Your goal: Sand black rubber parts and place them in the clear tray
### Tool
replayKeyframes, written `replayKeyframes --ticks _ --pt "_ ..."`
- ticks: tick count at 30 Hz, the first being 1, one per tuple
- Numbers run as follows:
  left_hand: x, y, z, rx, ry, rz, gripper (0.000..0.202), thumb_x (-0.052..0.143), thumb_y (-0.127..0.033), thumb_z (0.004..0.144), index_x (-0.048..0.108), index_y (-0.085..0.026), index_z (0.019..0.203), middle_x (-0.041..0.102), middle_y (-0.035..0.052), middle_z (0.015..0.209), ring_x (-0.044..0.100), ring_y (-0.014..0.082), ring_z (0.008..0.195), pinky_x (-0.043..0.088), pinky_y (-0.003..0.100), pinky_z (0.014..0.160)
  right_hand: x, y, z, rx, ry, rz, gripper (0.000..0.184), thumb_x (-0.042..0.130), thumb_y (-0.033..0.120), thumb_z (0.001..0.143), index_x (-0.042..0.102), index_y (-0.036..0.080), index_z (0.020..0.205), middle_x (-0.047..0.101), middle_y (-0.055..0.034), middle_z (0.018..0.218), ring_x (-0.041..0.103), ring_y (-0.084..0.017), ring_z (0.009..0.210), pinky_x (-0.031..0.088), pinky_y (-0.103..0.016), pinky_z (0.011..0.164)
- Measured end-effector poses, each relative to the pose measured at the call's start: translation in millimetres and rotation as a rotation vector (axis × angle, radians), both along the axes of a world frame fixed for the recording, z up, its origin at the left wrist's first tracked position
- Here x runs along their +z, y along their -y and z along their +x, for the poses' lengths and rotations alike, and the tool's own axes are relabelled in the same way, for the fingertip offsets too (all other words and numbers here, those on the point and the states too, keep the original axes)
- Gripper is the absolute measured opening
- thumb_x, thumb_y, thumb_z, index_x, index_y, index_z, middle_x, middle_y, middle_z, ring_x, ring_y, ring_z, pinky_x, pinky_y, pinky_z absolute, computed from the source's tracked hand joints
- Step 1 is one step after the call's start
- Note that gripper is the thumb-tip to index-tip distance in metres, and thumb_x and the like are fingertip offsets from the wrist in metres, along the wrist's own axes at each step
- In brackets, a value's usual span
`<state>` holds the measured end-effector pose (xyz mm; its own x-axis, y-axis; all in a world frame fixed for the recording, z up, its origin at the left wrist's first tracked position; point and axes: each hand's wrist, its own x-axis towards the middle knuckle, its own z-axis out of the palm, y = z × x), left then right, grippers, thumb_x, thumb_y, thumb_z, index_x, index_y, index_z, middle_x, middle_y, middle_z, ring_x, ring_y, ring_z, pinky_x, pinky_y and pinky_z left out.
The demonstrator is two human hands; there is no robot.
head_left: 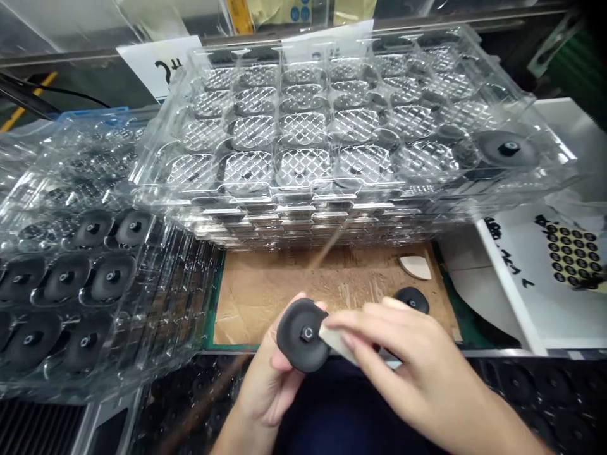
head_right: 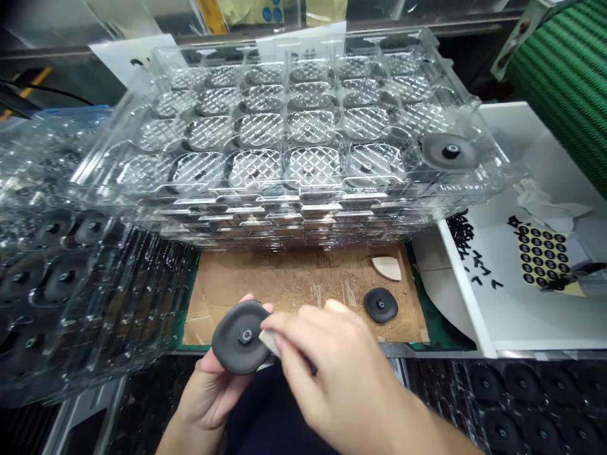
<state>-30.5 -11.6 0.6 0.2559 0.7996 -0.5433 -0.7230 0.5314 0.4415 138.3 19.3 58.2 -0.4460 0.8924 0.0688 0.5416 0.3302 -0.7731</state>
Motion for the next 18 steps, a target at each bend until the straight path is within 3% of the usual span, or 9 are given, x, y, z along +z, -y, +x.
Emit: replayKeyframes --ticks 3,5,7,8,12,15,18 --pt "1.8 1 1 -0.016 -0.011 -0.051 0.057 0.08 -0.041 0.052 0.068 -0.028 0.107 0.071 -0.0004 0.107 0.061 0.0175 0.102 0.044 0.023 0.092 0.8 -5 -7 -0.1 0.074 0.267 0.024 0.044 0.015 0.092 0.067 0.017 0.098 0.064 -0.003 0.073 0.048 -0.015 0.062 0.033 -0.03 0.062" --pt "3.5 2 1 -0.034 0.026 -0.044 0.054 0.079 -0.038 0.058 0.067 -0.024 0.109 0.07 0.0019 0.11 0.061 0.019 0.103 0.043 0.025 0.093 -1.1 -13 -14 0.04 -0.036 0.377 0.028 0.04 0.017 0.094 0.068 0.018 0.094 0.066 -0.0033 0.076 0.049 -0.015 0.065 0.034 -0.03 0.065" --pt "3.3 4 -2 -0.055 0.086 0.012 0.056 0.08 -0.038 0.057 0.067 -0.019 0.108 0.071 0.0046 0.107 0.064 0.0203 0.098 0.047 0.025 0.088 -8.7 -24 -17 0.165 -0.185 0.293 0.027 0.041 0.017 0.094 0.068 0.02 0.095 0.067 -0.0023 0.082 0.053 -0.014 0.07 0.039 -0.029 0.068" --pt "2.5 5 -4 -0.058 0.109 0.044 0.058 0.081 -0.039 0.055 0.067 -0.019 0.108 0.072 0.0051 0.105 0.065 0.0206 0.094 0.048 0.025 0.085 -15.9 -29 -16 0.15 -0.223 0.196 0.025 0.043 0.017 0.093 0.067 0.021 0.097 0.068 -0.002 0.086 0.056 -0.014 0.075 0.041 -0.028 0.071" --pt "-1.9 10 -14 -0.017 0.212 0.112 0.056 0.079 -0.042 0.057 0.067 -0.026 0.109 0.072 0.0031 0.107 0.067 0.0227 0.096 0.051 0.027 0.084 -71.5 -37 -11 -0.123 -0.116 -0.1 0.022 0.048 0.023 0.09 0.067 0.024 0.102 0.067 -0.0022 0.09 0.06 -0.015 0.083 0.047 -0.027 0.075" --pt "-3.0 12 -21 0.002 0.297 0.151 0.053 0.077 -0.042 0.059 0.067 -0.027 0.109 0.072 0.0021 0.109 0.068 0.0225 0.096 0.052 0.028 0.084 -122.7 -22 -12 -0.178 -0.052 -0.131 0.022 0.051 0.026 0.085 0.069 0.022 0.098 0.065 -0.0053 0.092 0.062 -0.018 0.08 0.05 -0.031 0.073" --pt "-2.4 12 -26 -0.005 0.36 0.175 0.052 0.075 -0.044 0.061 0.067 -0.025 0.109 0.072 0.0029 0.106 0.068 0.0237 0.096 0.053 0.029 0.083 -149.5 2 -17 -0.294 -0.035 -0.101 0.03 0.048 0.026 0.086 0.061 0.018 0.111 0.055 -0.0131 0.113 0.059 -0.016 0.068 0.052 -0.033 0.063"
